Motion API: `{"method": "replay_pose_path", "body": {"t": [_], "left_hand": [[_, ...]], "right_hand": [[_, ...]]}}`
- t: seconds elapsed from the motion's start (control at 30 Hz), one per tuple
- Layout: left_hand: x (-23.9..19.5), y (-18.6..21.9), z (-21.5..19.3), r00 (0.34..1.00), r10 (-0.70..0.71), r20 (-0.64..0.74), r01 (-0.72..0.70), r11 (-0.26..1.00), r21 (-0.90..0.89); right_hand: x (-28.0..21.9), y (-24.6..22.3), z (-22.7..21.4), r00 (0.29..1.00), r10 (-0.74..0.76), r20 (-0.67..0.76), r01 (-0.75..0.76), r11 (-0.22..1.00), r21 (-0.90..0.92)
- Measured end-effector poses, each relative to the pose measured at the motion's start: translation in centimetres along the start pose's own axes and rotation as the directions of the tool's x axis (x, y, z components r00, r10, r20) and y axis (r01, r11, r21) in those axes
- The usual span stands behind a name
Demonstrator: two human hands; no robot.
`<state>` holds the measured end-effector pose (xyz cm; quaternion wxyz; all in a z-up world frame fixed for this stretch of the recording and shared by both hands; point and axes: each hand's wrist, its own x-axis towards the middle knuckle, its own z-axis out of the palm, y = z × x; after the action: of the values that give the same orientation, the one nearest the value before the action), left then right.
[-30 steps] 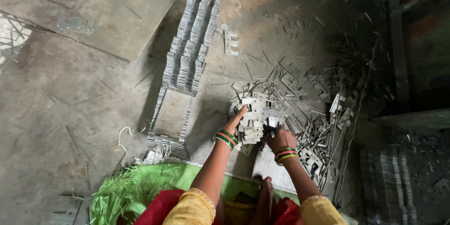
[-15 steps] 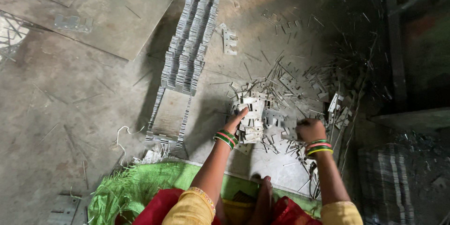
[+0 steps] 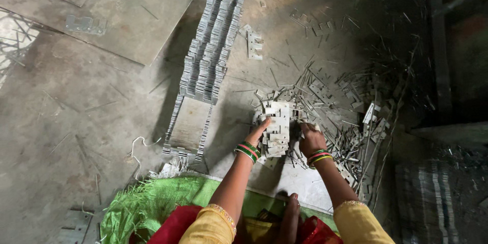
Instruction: The person picks up individual metal pieces from a pile on the floor and stacks them into organized columns.
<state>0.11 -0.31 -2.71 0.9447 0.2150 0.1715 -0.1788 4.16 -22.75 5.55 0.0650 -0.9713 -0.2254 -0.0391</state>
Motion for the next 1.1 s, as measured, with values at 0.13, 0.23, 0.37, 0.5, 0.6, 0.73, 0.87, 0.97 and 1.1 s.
{"method": "replay_pose_path", "body": {"t": [0.13, 0.23, 0.37, 0.5, 0.6, 0.73, 0.87, 0.97, 1.1], "left_hand": [[0.1, 0.5, 0.3, 0.999, -0.05, -0.014, 0.05, 0.999, 0.004], [-0.1, 0.2, 0.3, 0.996, -0.082, 0.028, 0.084, 0.993, -0.08], [0.1, 0.3, 0.1, 1.0, -0.019, 0.019, 0.019, 1.0, -0.009], [0.8, -0.3, -0.5, 0.997, 0.033, -0.067, -0.023, 0.991, 0.134], [1.2, -0.5, -0.7, 0.999, 0.043, -0.032, -0.04, 0.996, 0.082], [0.9, -1.1, -0.3, 0.999, -0.035, -0.006, 0.035, 0.999, -0.027], [2.7, -1.6, -1.1, 0.994, -0.106, -0.023, 0.105, 0.993, -0.059], [3.6, -1.9, -1.7, 0.997, -0.069, -0.044, 0.069, 0.998, -0.001], [2.8, -1.3, -1.2, 0.992, -0.124, 0.006, 0.124, 0.991, -0.057]], "right_hand": [[0.5, -0.9, -2.4, 0.948, 0.186, 0.256, -0.191, 0.982, -0.008], [0.7, -0.2, -3.1, 0.961, 0.145, 0.237, -0.124, 0.987, -0.103], [1.7, 0.1, -6.1, 0.887, 0.234, 0.397, -0.197, 0.972, -0.131], [1.1, -3.2, -12.4, 0.96, 0.246, 0.135, -0.241, 0.969, -0.056], [-0.3, -4.3, -15.0, 0.927, -0.223, -0.301, 0.24, 0.971, 0.018], [-1.5, -2.8, -11.2, 0.992, -0.121, 0.028, 0.123, 0.982, -0.145], [-6.1, -0.9, -6.4, 0.901, -0.269, 0.341, 0.345, 0.921, -0.183], [-6.8, 0.3, -5.2, 0.894, -0.233, 0.383, 0.331, 0.919, -0.213], [-5.9, 0.7, -6.0, 0.923, -0.108, 0.368, 0.159, 0.981, -0.111]]}}
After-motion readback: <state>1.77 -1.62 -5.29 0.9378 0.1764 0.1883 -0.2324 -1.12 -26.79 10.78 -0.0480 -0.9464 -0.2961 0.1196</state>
